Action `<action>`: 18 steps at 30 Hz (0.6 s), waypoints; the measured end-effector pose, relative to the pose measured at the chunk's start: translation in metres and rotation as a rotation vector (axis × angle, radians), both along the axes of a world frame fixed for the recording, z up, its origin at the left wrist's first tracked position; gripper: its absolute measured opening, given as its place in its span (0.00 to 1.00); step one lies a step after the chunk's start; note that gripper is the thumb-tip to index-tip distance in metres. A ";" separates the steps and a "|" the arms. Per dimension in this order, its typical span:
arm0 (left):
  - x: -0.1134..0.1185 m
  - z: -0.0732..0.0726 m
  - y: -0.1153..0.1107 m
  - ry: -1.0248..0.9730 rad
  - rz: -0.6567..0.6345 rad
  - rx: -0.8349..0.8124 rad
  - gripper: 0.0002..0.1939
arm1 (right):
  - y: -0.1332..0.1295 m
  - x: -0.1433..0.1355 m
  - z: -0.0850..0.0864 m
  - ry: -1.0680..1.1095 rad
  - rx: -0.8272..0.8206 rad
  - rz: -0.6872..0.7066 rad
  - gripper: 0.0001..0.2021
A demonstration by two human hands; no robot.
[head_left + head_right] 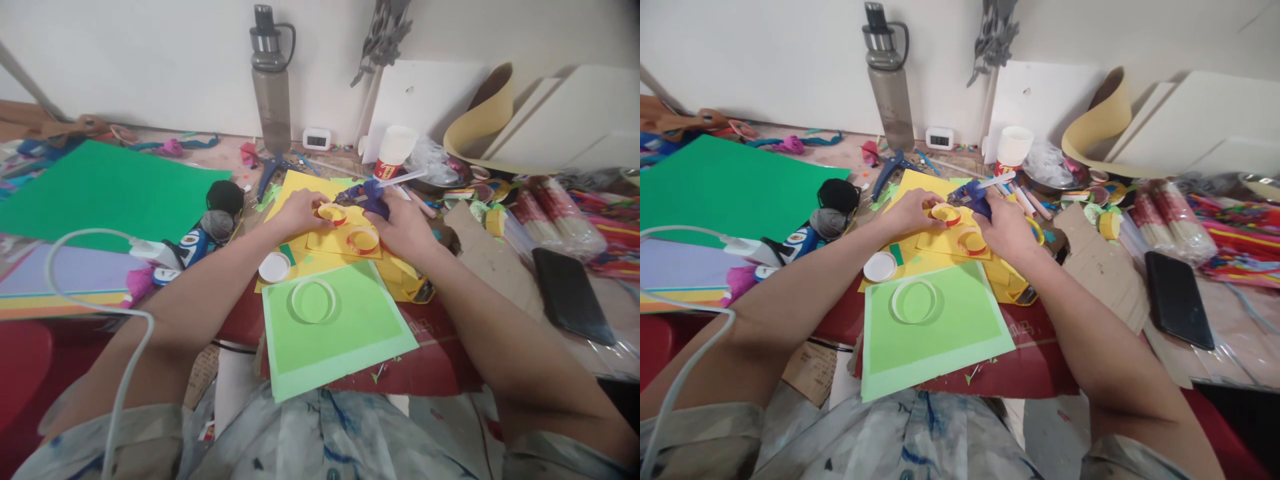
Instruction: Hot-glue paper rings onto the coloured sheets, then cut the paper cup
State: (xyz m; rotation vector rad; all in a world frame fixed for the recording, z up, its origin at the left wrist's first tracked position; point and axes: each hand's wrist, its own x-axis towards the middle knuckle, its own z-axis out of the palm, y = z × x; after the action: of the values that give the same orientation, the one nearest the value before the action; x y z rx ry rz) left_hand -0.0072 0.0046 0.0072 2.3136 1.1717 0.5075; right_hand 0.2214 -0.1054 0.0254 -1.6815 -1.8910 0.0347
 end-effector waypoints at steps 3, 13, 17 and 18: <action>0.000 0.000 0.000 0.009 0.005 0.004 0.28 | -0.001 -0.002 0.001 -0.027 -0.042 -0.016 0.19; 0.001 -0.004 0.005 0.017 -0.025 0.037 0.27 | -0.005 -0.010 0.003 -0.170 -0.101 -0.053 0.17; 0.000 -0.004 0.005 0.013 -0.022 0.037 0.29 | -0.005 -0.011 0.003 -0.187 -0.127 -0.056 0.18; 0.000 -0.004 0.004 0.018 -0.020 0.036 0.29 | -0.005 -0.011 0.003 -0.188 -0.135 -0.056 0.18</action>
State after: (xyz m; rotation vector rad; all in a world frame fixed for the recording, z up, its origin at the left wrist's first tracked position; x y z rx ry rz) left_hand -0.0069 0.0087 0.0033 2.3629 1.1560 0.5056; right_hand 0.2105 -0.1103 0.0289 -1.8855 -2.0161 -0.0191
